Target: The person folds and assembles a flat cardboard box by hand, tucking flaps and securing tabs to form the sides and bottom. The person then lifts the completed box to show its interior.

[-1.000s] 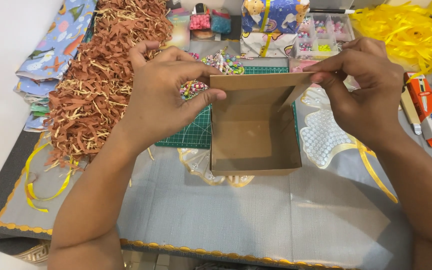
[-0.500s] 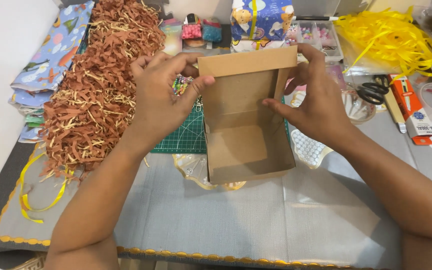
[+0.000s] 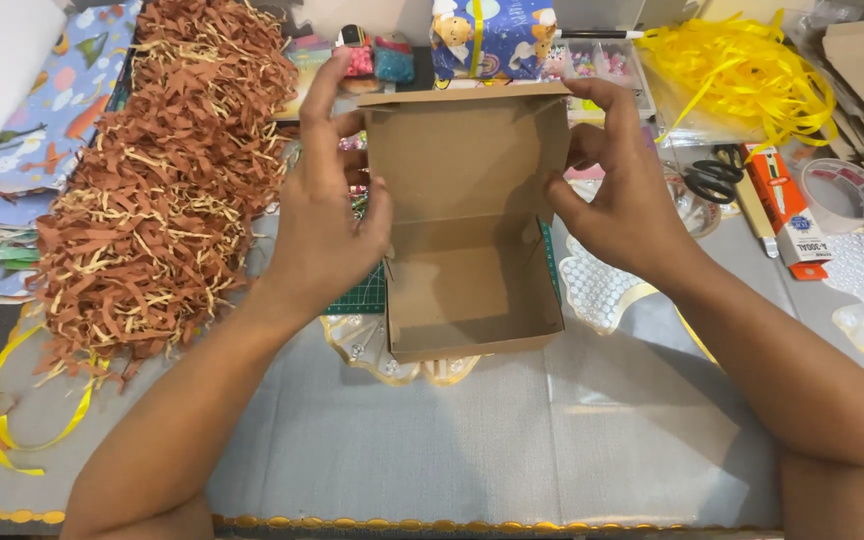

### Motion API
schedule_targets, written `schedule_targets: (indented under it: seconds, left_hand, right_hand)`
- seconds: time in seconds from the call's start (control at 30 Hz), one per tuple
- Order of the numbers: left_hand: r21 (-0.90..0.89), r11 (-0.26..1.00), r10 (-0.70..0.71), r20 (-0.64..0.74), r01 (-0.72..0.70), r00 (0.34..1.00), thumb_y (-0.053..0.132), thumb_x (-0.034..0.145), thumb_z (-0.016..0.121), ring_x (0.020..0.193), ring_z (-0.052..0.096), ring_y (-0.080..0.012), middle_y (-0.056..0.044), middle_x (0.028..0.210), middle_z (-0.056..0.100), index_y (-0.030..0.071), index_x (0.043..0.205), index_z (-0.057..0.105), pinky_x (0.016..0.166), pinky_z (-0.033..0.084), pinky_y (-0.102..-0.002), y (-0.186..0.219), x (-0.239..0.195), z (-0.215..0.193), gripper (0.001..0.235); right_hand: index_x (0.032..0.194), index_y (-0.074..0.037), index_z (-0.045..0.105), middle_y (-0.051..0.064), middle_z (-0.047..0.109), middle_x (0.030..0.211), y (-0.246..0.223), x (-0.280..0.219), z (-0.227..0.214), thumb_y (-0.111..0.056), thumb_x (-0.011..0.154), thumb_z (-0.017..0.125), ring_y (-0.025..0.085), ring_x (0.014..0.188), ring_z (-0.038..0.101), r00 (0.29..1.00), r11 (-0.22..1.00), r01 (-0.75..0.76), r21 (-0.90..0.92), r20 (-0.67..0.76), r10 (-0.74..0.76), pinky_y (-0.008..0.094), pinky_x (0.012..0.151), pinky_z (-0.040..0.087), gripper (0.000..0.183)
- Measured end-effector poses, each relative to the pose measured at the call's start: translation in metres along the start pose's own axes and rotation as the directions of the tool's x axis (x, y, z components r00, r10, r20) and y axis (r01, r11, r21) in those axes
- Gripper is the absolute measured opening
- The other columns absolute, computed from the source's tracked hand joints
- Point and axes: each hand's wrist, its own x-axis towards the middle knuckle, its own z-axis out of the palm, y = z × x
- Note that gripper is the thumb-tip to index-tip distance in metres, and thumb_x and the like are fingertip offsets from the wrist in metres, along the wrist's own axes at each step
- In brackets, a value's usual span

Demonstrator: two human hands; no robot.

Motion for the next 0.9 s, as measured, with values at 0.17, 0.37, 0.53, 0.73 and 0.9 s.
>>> schedule_targets:
  seconds: [0.17, 0.37, 0.53, 0.73, 0.9]
  left_hand:
    - [-0.252, 0.953, -0.176, -0.013, 0.167, 0.984, -0.006, 0.110, 0.051, 0.073, 0.056, -0.0059, -0.006, 0.122, 0.074, 0.023, 0.181, 0.027, 0.071, 0.044, -0.021, 0.004, 0.008, -0.005, 0.080]
    - [-0.362, 0.909, -0.222, -0.002, 0.206, 0.975, -0.008, 0.112, 0.062, 0.079, 0.053, -0.0056, -0.004, 0.116, 0.073, 0.021, 0.173, 0.036, 0.066, 0.037, -0.021, 0.004, 0.012, 0.000, 0.072]
    - [-0.343, 0.917, -0.211, 0.013, 0.202, 0.977, -0.004, 0.114, 0.068, 0.111, 0.083, -0.0173, -0.013, 0.136, 0.081, 0.023, 0.173, 0.031, 0.080, 0.059, -0.022, -0.008, 0.011, 0.003, 0.075]
    - [-0.411, 0.884, -0.212, 0.079, 0.225, 0.974, 0.019, 0.102, 0.093, 0.123, 0.083, -0.0270, -0.020, 0.144, 0.073, 0.026, 0.170, 0.030, 0.096, 0.074, -0.036, -0.035, 0.002, 0.014, 0.093]
    - [-0.190, 0.939, -0.267, 0.128, 0.288, 0.955, 0.042, 0.102, 0.084, 0.097, 0.076, -0.0168, -0.008, 0.122, 0.083, 0.006, 0.166, 0.043, 0.072, 0.056, -0.030, -0.045, -0.020, 0.022, 0.084]
  right_hand:
    - [0.162, -0.007, 0.040, 0.011, 0.065, 0.123, 0.012, 0.001, 0.002, -0.006, 0.116, 0.078, 0.020, 0.095, 0.058, 0.990, 0.994, 0.073, 0.080, -0.129, -0.062, 0.037, 0.098, 0.049, 0.060]
    - [0.158, -0.007, 0.045, 0.011, 0.064, 0.137, 0.017, 0.004, -0.004, -0.015, 0.116, 0.091, 0.020, 0.104, 0.062, 0.976, 0.987, 0.137, 0.086, -0.181, -0.120, 0.037, 0.098, 0.053, 0.064]
    - [0.158, -0.009, 0.048, 0.008, 0.064, 0.103, 0.023, 0.006, -0.003, -0.007, 0.116, 0.086, 0.021, 0.098, 0.057, 0.991, 0.995, 0.068, 0.075, -0.120, -0.058, 0.039, 0.095, 0.050, 0.057]
    - [0.151, -0.016, 0.047, 0.013, 0.079, 0.136, 0.054, 0.015, 0.004, -0.007, 0.116, 0.081, 0.019, 0.110, 0.072, 0.996, 0.936, -0.013, 0.351, -0.082, 0.044, 0.034, 0.098, 0.057, 0.050]
    - [0.151, -0.011, 0.047, 0.013, 0.082, 0.129, 0.044, 0.014, 0.012, -0.018, 0.119, 0.076, 0.019, 0.109, 0.074, 0.992, 0.930, -0.095, 0.356, -0.042, 0.118, 0.037, 0.093, 0.059, 0.044]
